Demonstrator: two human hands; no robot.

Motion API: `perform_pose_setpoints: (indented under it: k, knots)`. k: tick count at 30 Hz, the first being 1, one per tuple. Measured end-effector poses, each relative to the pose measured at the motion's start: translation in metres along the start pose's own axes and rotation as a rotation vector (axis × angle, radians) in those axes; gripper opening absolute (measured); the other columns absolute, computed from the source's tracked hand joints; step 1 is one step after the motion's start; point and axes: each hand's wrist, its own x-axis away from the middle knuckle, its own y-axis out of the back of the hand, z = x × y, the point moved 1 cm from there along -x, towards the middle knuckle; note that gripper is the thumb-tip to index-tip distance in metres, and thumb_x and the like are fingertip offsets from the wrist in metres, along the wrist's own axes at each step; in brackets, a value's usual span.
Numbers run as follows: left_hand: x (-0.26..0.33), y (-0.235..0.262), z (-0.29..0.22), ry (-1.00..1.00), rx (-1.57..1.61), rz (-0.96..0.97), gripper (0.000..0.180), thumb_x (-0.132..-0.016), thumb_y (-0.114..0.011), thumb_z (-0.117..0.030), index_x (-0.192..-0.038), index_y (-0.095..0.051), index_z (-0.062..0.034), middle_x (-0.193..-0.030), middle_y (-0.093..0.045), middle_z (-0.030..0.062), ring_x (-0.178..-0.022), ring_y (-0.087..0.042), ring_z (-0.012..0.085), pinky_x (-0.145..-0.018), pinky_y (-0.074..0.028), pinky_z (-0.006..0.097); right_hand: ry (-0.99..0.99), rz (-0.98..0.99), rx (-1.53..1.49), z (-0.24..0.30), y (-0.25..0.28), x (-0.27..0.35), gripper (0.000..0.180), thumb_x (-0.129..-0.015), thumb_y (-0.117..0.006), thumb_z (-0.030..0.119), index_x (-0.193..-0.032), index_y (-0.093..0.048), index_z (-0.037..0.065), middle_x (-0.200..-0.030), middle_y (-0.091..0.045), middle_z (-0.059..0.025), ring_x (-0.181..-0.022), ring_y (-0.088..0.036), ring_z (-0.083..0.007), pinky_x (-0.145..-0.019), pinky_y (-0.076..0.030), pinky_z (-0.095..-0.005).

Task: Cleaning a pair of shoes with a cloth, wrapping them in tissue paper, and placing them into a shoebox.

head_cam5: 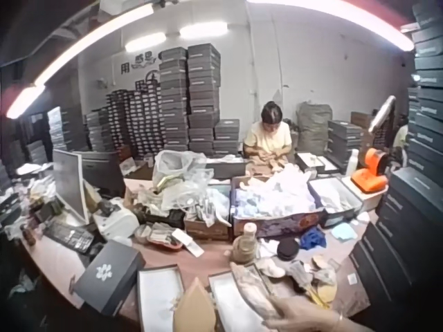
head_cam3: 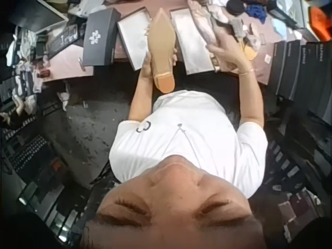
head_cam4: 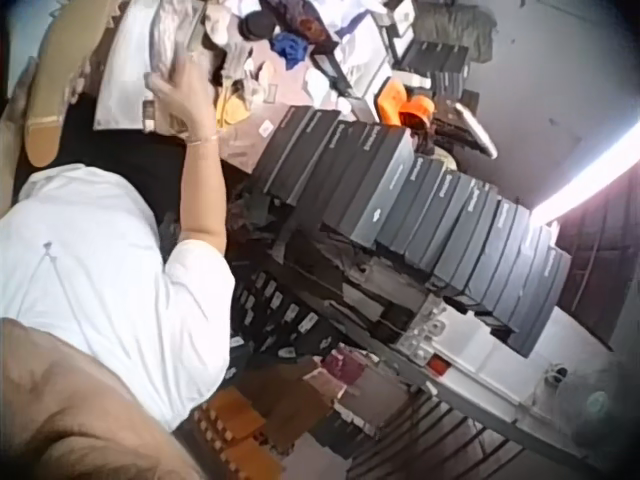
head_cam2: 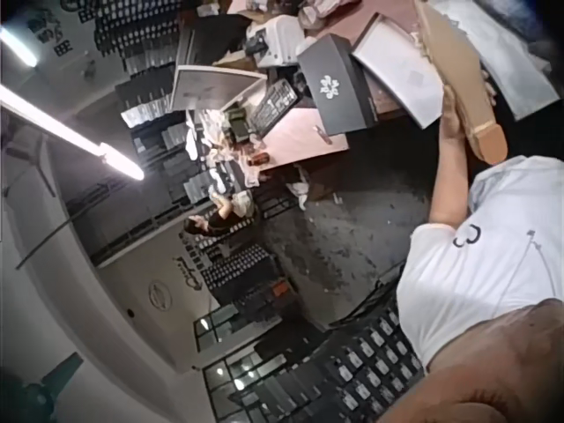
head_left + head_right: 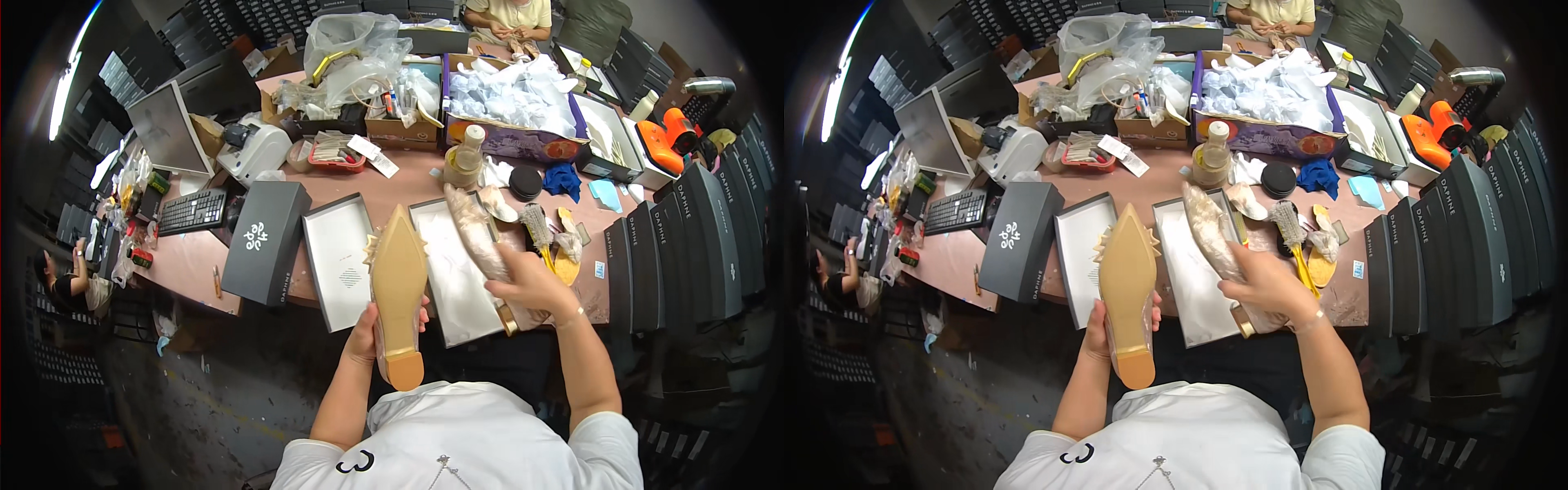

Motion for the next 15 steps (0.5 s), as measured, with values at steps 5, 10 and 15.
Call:
perform_pose_setpoints:
  k: [5,10,15]
  knots:
    - [-0.031,-0.02,0.024,0.036,0.196,0.04,0.094,-0.08,-0.05,-0.075,-0.132,-0.043,0.0035,-0.118,-0.054,0.0183,-0.097,-0.06,0.0265,-0.08,-0.054,0.037,0.035,0.021,-1.581,-0.046,-0.078,0.026,0.07,-0.07,-0.075,0.022,-0.13,-0.048,-0.001,-0.116,-0.061,-0.0073,-0.108,-0.058,-0.017,-0.092,-0.047,-0.0331]
    - [-0.044,-0.025,0.038,0.04,0.121,-0.036,0.094,-0.08,-0.047,-0.076,-0.13,-0.045,0.0033,-0.114,-0.057,0.0186,-0.097,-0.06,0.0285,-0.079,-0.053,0.039,0.121,0.242,-1.8,-0.069,-0.097,0.012,0.07,-0.073,-0.074,0.025,-0.132,-0.046,-0.001,-0.123,-0.058,-0.0104,-0.111,-0.058,-0.0203,-0.096,-0.047,-0.0381]
    - [-0.053,-0.005,0.024,0.03,0.043,-0.255,0.101,-0.078,-0.034,-0.084,-0.128,-0.046,0.0028,-0.107,-0.06,0.0189,-0.094,-0.062,0.03,-0.078,-0.053,0.039,-0.055,-0.089,-1.329,-0.06,-0.088,-0.011,0.072,-0.089,-0.063,0.018,-0.146,-0.025,-0.002,-0.133,-0.051,-0.016,-0.122,-0.05,-0.0237,-0.102,-0.041,-0.0342]
